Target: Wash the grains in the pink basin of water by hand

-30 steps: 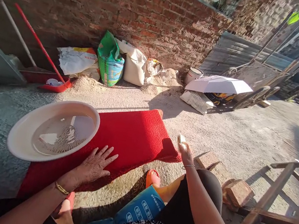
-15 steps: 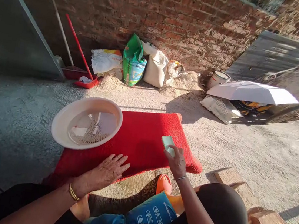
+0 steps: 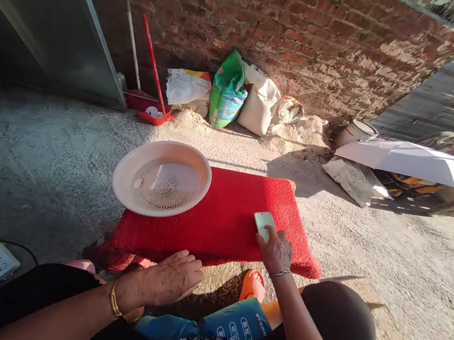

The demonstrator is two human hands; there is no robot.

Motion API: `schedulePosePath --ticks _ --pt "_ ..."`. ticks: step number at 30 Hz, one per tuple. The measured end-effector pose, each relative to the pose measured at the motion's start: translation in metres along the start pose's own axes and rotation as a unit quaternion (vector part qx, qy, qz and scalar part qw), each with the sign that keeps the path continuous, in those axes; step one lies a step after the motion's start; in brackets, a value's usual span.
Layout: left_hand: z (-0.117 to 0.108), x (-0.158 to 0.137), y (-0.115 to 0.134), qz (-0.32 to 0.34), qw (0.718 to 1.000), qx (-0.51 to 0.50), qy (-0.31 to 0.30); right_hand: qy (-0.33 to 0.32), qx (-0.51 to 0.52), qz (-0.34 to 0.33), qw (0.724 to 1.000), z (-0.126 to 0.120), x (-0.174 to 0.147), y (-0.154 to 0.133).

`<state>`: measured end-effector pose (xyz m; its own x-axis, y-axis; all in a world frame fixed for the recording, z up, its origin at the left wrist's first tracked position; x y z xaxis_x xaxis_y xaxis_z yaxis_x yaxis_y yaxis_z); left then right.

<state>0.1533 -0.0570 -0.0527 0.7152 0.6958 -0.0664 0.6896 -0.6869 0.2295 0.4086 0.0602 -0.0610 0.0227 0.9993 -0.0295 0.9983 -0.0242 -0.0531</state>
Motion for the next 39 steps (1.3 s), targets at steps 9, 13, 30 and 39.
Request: schedulePosePath --ticks 9,13,30,39 --pt "-0.012 0.000 0.008 0.014 0.999 -0.030 -0.038 -0.035 0.091 -0.390 0.916 -0.008 -0.040 -0.144" --pt "-0.013 0.002 0.011 0.018 0.998 -0.035 -0.043 -0.081 0.072 -0.438 0.892 0.001 -0.028 -0.177" --pt "0.012 0.000 0.008 0.038 0.999 -0.015 -0.035 -0.064 0.129 -0.044 0.989 0.004 0.021 -0.174" --pt "0.002 0.008 -0.001 0.020 0.999 -0.005 -0.040 -0.084 0.103 -0.059 0.989 0.007 0.024 -0.151"
Point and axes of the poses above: each hand's wrist, its own x-axis towards the middle knuckle, its own z-axis out of the palm, y = z × x, the point moved 3 cm from there along x, towards the middle knuckle, and after that the axes turned 3 degrees about -z, right-handed, at the moved point
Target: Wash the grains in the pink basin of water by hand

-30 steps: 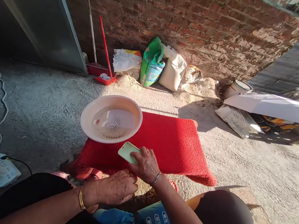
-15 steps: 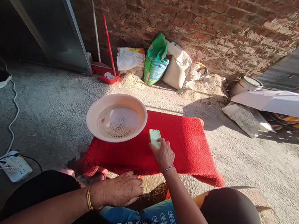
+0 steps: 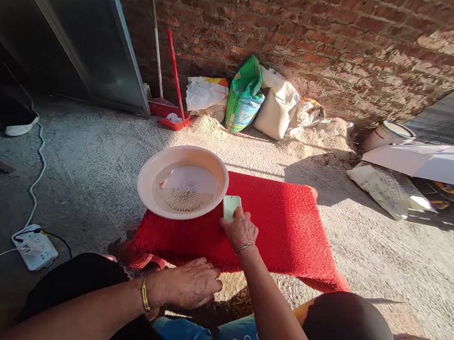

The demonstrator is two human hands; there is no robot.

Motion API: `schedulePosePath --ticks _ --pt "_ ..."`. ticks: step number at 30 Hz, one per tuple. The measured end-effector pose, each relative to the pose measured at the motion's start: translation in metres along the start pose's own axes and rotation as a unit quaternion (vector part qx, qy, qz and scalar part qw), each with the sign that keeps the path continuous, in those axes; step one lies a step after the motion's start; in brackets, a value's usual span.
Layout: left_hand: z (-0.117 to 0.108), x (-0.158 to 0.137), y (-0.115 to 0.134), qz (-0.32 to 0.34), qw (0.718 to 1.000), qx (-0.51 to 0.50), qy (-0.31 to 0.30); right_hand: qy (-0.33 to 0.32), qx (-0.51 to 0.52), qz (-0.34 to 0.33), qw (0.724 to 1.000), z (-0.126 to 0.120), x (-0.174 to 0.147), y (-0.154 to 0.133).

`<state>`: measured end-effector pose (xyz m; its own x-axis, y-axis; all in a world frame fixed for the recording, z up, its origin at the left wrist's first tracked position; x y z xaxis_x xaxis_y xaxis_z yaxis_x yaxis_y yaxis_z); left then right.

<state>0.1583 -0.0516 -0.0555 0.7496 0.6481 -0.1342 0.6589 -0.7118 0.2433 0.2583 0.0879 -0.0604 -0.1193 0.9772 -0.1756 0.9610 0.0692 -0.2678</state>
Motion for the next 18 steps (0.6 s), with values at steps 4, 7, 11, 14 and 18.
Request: schedulePosePath --ticks 4,7,11,14,18 --pt "0.003 0.000 -0.004 -0.019 1.000 0.009 0.001 -0.001 -0.017 0.056 0.998 -0.015 -0.003 0.045" --pt "0.003 -0.004 -0.001 -0.018 1.000 0.011 0.004 -0.003 -0.017 0.132 0.991 -0.029 -0.008 0.095" --pt "0.003 -0.012 0.000 -0.026 1.000 -0.005 -0.013 0.014 -0.022 0.188 0.982 -0.038 -0.020 0.139" --pt "0.004 -0.014 -0.003 -0.060 0.996 -0.013 -0.070 0.021 -0.030 0.160 0.986 -0.033 -0.030 0.139" --pt "-0.027 -0.014 -0.011 -0.043 0.994 -0.085 -0.062 0.027 -0.035 0.139 0.989 -0.024 -0.036 0.129"
Point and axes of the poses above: each hand's wrist, its own x-axis towards the middle knuckle, its own z-axis out of the palm, y = z × x, the point moved 3 cm from there along x, towards the middle knuckle, and after that the axes turned 3 degrees about -z, right-handed, at the moved point
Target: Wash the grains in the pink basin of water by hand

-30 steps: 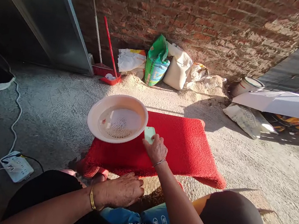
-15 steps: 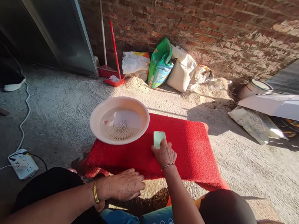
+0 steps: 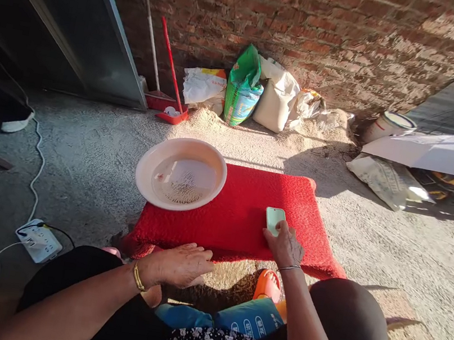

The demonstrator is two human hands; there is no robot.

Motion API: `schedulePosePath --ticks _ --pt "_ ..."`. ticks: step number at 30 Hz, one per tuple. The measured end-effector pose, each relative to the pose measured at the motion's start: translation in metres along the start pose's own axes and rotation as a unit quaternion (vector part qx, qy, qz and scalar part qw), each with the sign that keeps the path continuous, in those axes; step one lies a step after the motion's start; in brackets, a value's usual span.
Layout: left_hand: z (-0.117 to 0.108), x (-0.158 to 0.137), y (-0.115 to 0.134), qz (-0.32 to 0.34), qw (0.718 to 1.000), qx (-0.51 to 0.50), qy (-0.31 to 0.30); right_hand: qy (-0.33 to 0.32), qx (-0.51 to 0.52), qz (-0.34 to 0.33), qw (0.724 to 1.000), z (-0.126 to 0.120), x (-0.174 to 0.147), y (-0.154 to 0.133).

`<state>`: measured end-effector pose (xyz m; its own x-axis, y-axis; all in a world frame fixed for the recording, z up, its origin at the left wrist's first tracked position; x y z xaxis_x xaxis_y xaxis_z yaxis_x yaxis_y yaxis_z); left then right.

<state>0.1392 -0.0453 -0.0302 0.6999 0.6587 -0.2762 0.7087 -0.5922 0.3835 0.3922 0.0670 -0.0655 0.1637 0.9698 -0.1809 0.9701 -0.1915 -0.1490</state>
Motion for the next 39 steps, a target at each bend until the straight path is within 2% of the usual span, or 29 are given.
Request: schedulePosePath --ticks 1,2,3,5,6,8,10,12,14,15,16,17,18,19,20,21,22,23,25,27,29,30,32,35,37,39 --pt "-0.018 -0.002 -0.002 0.018 0.998 -0.049 0.044 0.002 0.001 -0.001 1.000 0.002 0.000 0.000" --pt "-0.039 -0.006 -0.008 0.021 0.988 -0.107 0.113 0.004 0.003 -0.004 1.000 0.003 0.000 0.000" --pt "-0.062 -0.011 -0.017 -0.001 0.965 -0.159 0.209 0.006 0.006 -0.008 1.000 0.005 0.000 0.001" --pt "-0.105 -0.023 -0.044 -0.066 0.889 -0.229 0.392 0.015 0.010 -0.013 1.000 0.006 0.001 0.004" --pt "-0.122 -0.027 -0.058 -0.086 0.858 -0.248 0.442 0.021 0.011 -0.013 1.000 0.007 0.001 0.005" --pt "-0.143 -0.031 -0.082 -0.114 0.818 -0.274 0.493 0.023 0.012 -0.012 1.000 0.007 0.000 0.005" --pt "-0.151 -0.030 -0.095 -0.149 0.795 -0.294 0.510 0.020 0.009 -0.011 1.000 0.007 -0.002 0.004" --pt "-0.150 -0.028 -0.087 -0.152 0.784 -0.293 0.526 0.021 0.007 -0.009 1.000 0.006 -0.004 0.003" --pt "-0.146 -0.026 -0.059 -0.097 0.785 -0.262 0.553 0.028 0.009 -0.008 1.000 0.005 -0.004 0.003" --pt "-0.141 -0.025 -0.042 -0.058 0.795 -0.241 0.554 0.031 0.009 -0.010 0.999 0.003 -0.003 0.003" --pt "-0.133 -0.022 -0.025 -0.010 0.832 -0.215 0.512 0.030 0.006 -0.011 0.999 0.001 -0.003 0.003" --pt "-0.119 -0.015 -0.009 0.039 0.888 -0.184 0.421 0.029 -0.002 -0.012 1.000 -0.001 -0.003 0.003" --pt "-0.099 -0.008 0.004 0.073 0.942 -0.150 0.291 0.027 -0.014 -0.013 0.999 -0.004 -0.003 0.002" --pt "-0.074 -0.001 0.013 0.087 0.978 -0.111 0.152 0.027 -0.028 -0.016 0.999 -0.007 -0.005 -0.002" --pt "-0.047 0.004 0.017 0.080 0.994 -0.069 0.003 0.032 -0.039 -0.023 0.998 -0.010 -0.009 -0.008" --pt "-0.021 0.008 0.017 0.040 0.992 -0.026 -0.116 0.041 -0.045 -0.039 0.997 -0.012 -0.016 -0.017" --pt "0.001 0.010 0.015 -0.004 0.980 0.013 -0.197 0.051 -0.044 -0.066 0.996 -0.013 -0.025 -0.030" --pt "0.018 0.012 0.014 -0.020 0.971 0.035 -0.235 0.056 -0.037 -0.103 0.992 -0.011 -0.036 -0.045" --pt "0.036 0.014 0.018 0.015 0.971 0.034 -0.237 0.044 -0.017 -0.199 0.979 -0.002 -0.060 -0.080" --pt "0.039 0.011 0.019 0.040 0.971 0.009 -0.237 0.014 -0.007 -0.287 0.958 0.011 -0.079 -0.108" --pt "0.029 0.008 0.013 0.024 0.975 -0.003 -0.222 -0.004 -0.006 -0.321 0.947 0.019 -0.082 -0.114" --pt "0.021 0.008 0.007 0.009 0.982 -0.001 -0.190 -0.007 -0.006 -0.311 0.950 0.020 -0.076 -0.106" --pt "0.004 0.009 -0.006 -0.020 0.996 0.004 -0.086 -0.006 -0.006 -0.239 0.971 0.014 -0.055 -0.068" --pt "-0.013 0.014 -0.024 -0.062 0.996 0.007 0.069 0.002 -0.016 -0.064 0.998 -0.008 -0.019 0.012" --pt "-0.014 0.017 -0.033 -0.084 0.989 0.014 0.121 0.016 -0.027 0.029 0.999 -0.021 -0.007 0.049" --pt "-0.011 0.020 -0.038 -0.099 0.985 0.026 0.139 0.037 -0.021 0.057 0.997 -0.026 -0.007 0.058"
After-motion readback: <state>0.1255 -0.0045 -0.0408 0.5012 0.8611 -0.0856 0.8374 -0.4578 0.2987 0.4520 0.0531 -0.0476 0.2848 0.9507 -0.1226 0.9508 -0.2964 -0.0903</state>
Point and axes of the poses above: each hand's wrist, its own x-axis towards the middle knuckle, its own z-axis out of the palm, y = z × x, the point moved 3 cm from there along x, towards the middle knuckle, and after that the axes turned 3 degrees about -z, right-handed, at the moved point
